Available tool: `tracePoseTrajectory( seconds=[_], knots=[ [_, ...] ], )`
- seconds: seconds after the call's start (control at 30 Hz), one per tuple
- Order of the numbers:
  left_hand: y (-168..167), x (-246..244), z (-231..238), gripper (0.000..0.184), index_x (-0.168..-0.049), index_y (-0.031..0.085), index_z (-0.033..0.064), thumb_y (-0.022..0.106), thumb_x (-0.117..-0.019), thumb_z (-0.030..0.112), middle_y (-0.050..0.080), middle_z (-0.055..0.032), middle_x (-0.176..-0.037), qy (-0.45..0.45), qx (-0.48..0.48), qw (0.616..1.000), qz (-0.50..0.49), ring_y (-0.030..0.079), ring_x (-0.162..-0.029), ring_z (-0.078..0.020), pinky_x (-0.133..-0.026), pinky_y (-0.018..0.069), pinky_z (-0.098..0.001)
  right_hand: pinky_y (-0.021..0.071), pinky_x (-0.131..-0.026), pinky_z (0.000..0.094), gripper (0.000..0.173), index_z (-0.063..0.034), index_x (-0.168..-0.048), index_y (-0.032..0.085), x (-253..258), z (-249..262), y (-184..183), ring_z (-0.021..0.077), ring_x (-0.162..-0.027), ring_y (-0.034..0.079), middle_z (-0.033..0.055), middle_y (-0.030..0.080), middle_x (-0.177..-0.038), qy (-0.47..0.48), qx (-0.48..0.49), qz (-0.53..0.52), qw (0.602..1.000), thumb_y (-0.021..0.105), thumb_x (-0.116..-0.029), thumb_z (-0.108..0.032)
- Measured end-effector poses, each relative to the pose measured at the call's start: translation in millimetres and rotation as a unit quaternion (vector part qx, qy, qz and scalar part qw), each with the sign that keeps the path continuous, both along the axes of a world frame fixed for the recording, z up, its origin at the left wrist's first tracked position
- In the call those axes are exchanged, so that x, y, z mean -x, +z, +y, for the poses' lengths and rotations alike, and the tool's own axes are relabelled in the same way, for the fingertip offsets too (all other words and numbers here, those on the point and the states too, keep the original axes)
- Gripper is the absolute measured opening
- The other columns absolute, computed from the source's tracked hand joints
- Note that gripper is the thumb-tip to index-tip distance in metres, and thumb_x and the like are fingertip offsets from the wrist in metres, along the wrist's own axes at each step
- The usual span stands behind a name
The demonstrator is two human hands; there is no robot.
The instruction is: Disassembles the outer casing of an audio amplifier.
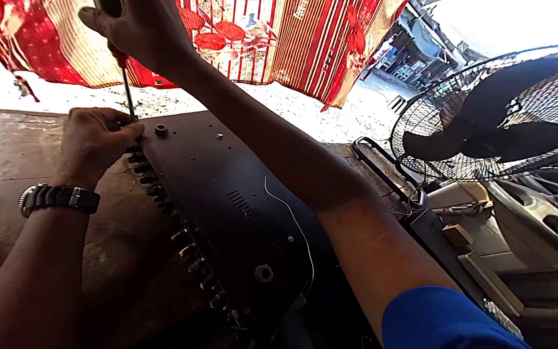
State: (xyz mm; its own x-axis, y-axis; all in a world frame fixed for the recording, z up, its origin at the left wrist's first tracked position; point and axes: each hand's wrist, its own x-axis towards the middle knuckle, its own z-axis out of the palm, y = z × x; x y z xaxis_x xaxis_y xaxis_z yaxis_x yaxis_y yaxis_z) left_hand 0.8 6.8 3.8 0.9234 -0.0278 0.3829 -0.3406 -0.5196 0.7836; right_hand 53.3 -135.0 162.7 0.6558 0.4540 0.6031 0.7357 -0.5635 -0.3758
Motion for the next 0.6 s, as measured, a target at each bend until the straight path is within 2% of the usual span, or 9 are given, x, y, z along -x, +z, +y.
tracePoseTrajectory(
  seconds=[0.07, 0.1, 0.17, 0.27, 0.37, 0.43, 0.53, 0.57, 0.6],
  knots=[
    [1, 0, 1, 0.022, -0.106, 0.075, 0.0085, 0.069, -0.0964, 0.028, 0.073, -0.0126, -0.084, -0.009, 0.001, 1.000, 0.006, 0.068, -0.074, -0.0254, -0.073, 0.0522, -0.0584, 0.0541, -0.051, 0.0276, 0.011, 0.0051, -0.080, 0.064, 4, -2, 3, 0.0109, -0.052, 0.059, 0.0078, 0.059, -0.062, 0.070, -0.035, 0.063, 0.995, 0.071, -0.0883, 0.002],
    [1, 0, 2, 0.021, -0.106, 0.075, 0.0086, 0.069, -0.0964, 0.026, 0.073, -0.0120, -0.084, -0.012, 0.005, 1.000, 0.007, 0.068, -0.074, -0.0245, -0.074, 0.0526, -0.0576, 0.0557, -0.053, 0.0272, 0.008, 0.0075, -0.084, 0.064, 7, -3, 5, 0.0115, -0.054, 0.061, 0.0093, 0.060, -0.064, 0.093, -0.037, 0.081, 0.992, 0.069, -0.0890, 0.005],
    [1, 0, 2, 0.019, -0.106, 0.075, 0.0083, 0.069, -0.0964, 0.024, 0.073, -0.0115, -0.085, -0.017, 0.012, 1.000, 0.010, 0.069, -0.074, -0.0230, -0.074, 0.0534, -0.0564, 0.0561, -0.054, 0.0279, 0.008, 0.0061, -0.087, 0.065, 7, -3, 5, 0.0118, -0.056, 0.062, 0.0086, 0.061, -0.066, 0.092, -0.012, 0.065, 0.994, 0.070, -0.0899, 0.000],
    [1, 1, 0, 0.021, -0.105, 0.075, 0.0083, 0.069, -0.0961, 0.026, 0.073, -0.0116, -0.085, -0.011, 0.009, 1.000, 0.002, 0.068, -0.074, -0.0229, -0.074, 0.0531, -0.0562, 0.0553, -0.049, 0.0292, 0.030, -0.0029, -0.072, 0.066, 0, -2, 0, 0.0100, -0.049, 0.062, 0.0039, 0.063, -0.058, 0.051, -0.014, 0.023, 0.998, 0.079, -0.0925, -0.020],
    [-1, -1, 0, 0.024, -0.105, 0.075, 0.0071, 0.070, -0.0960, 0.029, 0.072, -0.0138, -0.085, -0.003, 0.006, 1.000, 0.000, 0.069, -0.076, -0.0265, -0.075, 0.0520, -0.0594, 0.0550, -0.054, 0.0274, 0.013, 0.0035, -0.081, 0.068, 7, -1, 5, 0.0102, -0.055, 0.061, 0.0069, 0.062, -0.065, 0.089, -0.013, 0.049, 0.995, 0.069, -0.0931, -0.001],
    [-1, -2, 2, 0.025, -0.105, 0.075, 0.0075, 0.070, -0.0960, 0.030, 0.073, -0.0133, -0.085, 0.001, 0.003, 1.000, 0.001, 0.069, -0.077, -0.0266, -0.076, 0.0527, -0.0597, 0.0538, -0.052, 0.0267, 0.010, 0.0042, -0.082, 0.067, 15, 3, 7, 0.0097, -0.054, 0.059, 0.0064, 0.060, -0.064, 0.097, 0.003, 0.043, 0.994, 0.066, -0.0920, 0.002],
    [0, 1, 0, 0.023, -0.104, 0.075, 0.0079, 0.069, -0.0962, 0.029, 0.072, -0.0125, -0.083, 0.000, 0.001, 1.000, 0.001, 0.068, -0.074, -0.0257, -0.074, 0.0514, -0.0585, 0.0522, -0.049, 0.0297, 0.028, -0.0054, -0.076, 0.068, 13, 5, -1, 0.0099, -0.051, 0.057, 0.0011, 0.057, -0.060, 0.063, 0.032, -0.036, 0.997, 0.078, -0.0923, -0.026],
    [1, 1, 0, 0.023, -0.104, 0.075, 0.0082, 0.070, -0.0964, 0.030, 0.072, -0.0123, -0.083, 0.002, -0.001, 1.000, 0.001, 0.068, -0.074, -0.0256, -0.074, 0.0517, -0.0585, 0.0527, -0.049, 0.0309, 0.032, -0.0070, -0.074, 0.067, 10, 7, -2, 0.0102, -0.050, 0.058, 0.0007, 0.058, -0.058, 0.041, 0.025, -0.044, 0.998, 0.081, -0.0900, -0.031],
    [1, 1, 0, 0.024, -0.104, 0.075, 0.0084, 0.070, -0.0967, 0.030, 0.072, -0.0124, -0.083, 0.002, -0.003, 1.000, 0.001, 0.068, -0.075, -0.0260, -0.074, 0.0517, -0.0589, 0.0529, -0.049, 0.0309, 0.030, -0.0060, -0.073, 0.068, 9, 9, -1, 0.0105, -0.050, 0.059, 0.0017, 0.060, -0.058, 0.033, 0.014, -0.029, 0.999, 0.082, -0.0895, -0.027]
  ],
)
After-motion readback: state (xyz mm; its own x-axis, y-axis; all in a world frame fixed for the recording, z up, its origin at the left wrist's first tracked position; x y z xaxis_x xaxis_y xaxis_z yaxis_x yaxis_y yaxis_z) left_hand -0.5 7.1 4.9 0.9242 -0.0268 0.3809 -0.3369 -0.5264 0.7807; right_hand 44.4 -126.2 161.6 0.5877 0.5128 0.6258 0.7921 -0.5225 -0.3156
